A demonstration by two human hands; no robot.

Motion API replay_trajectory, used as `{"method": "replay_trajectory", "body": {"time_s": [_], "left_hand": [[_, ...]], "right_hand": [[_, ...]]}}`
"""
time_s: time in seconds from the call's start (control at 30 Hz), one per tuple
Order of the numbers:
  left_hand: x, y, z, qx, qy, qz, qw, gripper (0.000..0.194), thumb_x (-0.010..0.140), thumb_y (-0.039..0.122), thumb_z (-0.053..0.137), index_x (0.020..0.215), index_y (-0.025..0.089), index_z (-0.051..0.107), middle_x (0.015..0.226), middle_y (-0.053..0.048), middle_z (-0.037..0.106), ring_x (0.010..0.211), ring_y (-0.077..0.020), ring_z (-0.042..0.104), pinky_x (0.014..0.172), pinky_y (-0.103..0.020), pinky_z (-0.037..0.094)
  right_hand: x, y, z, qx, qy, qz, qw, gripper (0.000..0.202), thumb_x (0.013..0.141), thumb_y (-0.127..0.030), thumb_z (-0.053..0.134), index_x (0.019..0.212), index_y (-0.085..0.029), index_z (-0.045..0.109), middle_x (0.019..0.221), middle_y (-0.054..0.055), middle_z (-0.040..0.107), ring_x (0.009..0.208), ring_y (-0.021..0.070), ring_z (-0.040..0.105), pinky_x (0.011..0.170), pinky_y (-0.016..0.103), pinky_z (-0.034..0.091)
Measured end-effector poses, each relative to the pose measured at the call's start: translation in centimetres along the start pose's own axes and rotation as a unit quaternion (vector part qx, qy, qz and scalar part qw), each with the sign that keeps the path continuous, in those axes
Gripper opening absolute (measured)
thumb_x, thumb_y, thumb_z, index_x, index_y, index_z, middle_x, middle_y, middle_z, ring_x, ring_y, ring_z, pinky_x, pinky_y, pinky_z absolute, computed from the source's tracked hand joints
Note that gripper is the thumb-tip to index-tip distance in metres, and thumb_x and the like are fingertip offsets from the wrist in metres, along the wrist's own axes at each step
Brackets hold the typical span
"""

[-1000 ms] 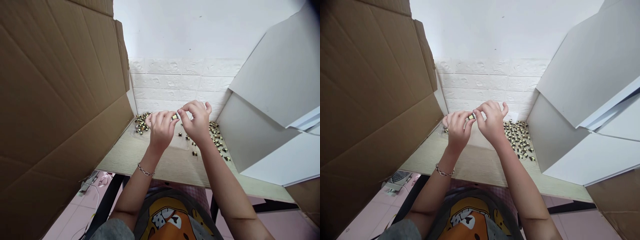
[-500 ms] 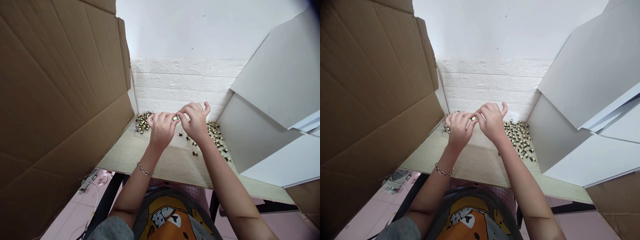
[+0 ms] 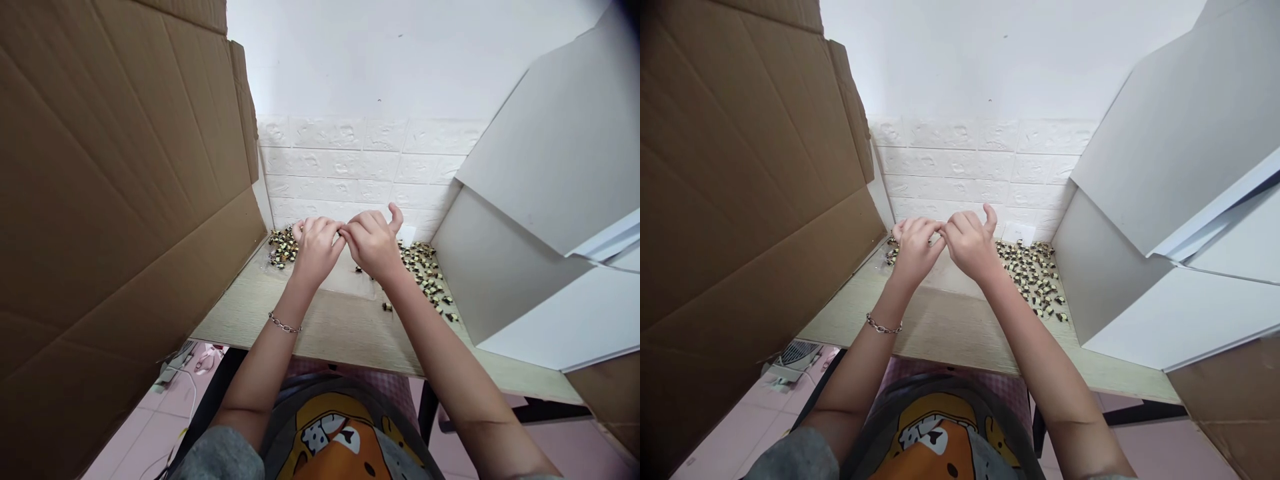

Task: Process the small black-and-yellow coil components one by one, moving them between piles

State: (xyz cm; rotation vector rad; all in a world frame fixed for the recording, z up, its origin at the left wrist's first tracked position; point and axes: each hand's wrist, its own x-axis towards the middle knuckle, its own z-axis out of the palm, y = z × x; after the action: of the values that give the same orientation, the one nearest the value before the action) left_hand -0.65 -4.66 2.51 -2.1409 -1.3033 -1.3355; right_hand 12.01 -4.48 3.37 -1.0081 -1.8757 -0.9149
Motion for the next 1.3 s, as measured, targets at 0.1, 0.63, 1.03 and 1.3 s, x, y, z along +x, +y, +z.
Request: {"method": "replay_trajectory", "body": {"time_s": [0.1,0.63,1.03,1.3], "left_hand": [[0.4,0.1,-0.3,0.009,0.006,0.007,1.000,0.012,0.078,0.025,0.048,0.085,0.026,0.057,0.086,0.000,0.060,0.089,-0.0181,0.048,0.091,-0.039,0.020],[0.8,0.1,-1.7,-0.725,-0.158,-0.319,0.589,0.020,0.071,0.035,0.058,0.080,0.017,0.061,0.072,0.001,0.055,0.068,-0.0054,0.049,0.064,-0.019,0.035],[-0.1,1.2,-1.7,-0.754,-0.193,-0.335,0.531,0.011,0.069,0.026,0.062,0.072,0.016,0.060,0.075,0.002,0.055,0.072,-0.0057,0.048,0.068,-0.021,0.032],[-0.2,1.4,-1.7,-0.734,-0.200,-0.334,0.557,0.012,0.069,0.029,0.062,0.070,0.017,0.059,0.073,0.002,0.054,0.072,-0.0078,0.045,0.069,-0.022,0.030]], "right_hand": [[0.2,-0.4,-0.4,-0.005,0.004,0.001,1.000,0.023,0.086,-0.028,0.034,0.076,-0.023,0.055,0.076,-0.002,0.057,0.080,0.0124,0.048,0.098,0.038,0.005],[0.1,-0.6,-2.9,0.319,0.091,0.178,0.927,0.011,0.078,-0.026,0.050,0.086,-0.021,0.056,0.081,0.002,0.060,0.078,0.0138,0.054,0.072,0.029,0.041],[-0.7,-0.7,-3.3,0.250,0.090,0.098,0.959,0.008,0.077,-0.016,0.052,0.079,-0.020,0.059,0.076,0.002,0.062,0.075,0.0126,0.055,0.071,0.028,0.042],[-1.1,-0.5,-3.3,0.212,0.084,0.089,0.970,0.009,0.078,-0.019,0.050,0.079,-0.020,0.060,0.076,0.002,0.063,0.074,0.0127,0.056,0.070,0.028,0.041]]}}
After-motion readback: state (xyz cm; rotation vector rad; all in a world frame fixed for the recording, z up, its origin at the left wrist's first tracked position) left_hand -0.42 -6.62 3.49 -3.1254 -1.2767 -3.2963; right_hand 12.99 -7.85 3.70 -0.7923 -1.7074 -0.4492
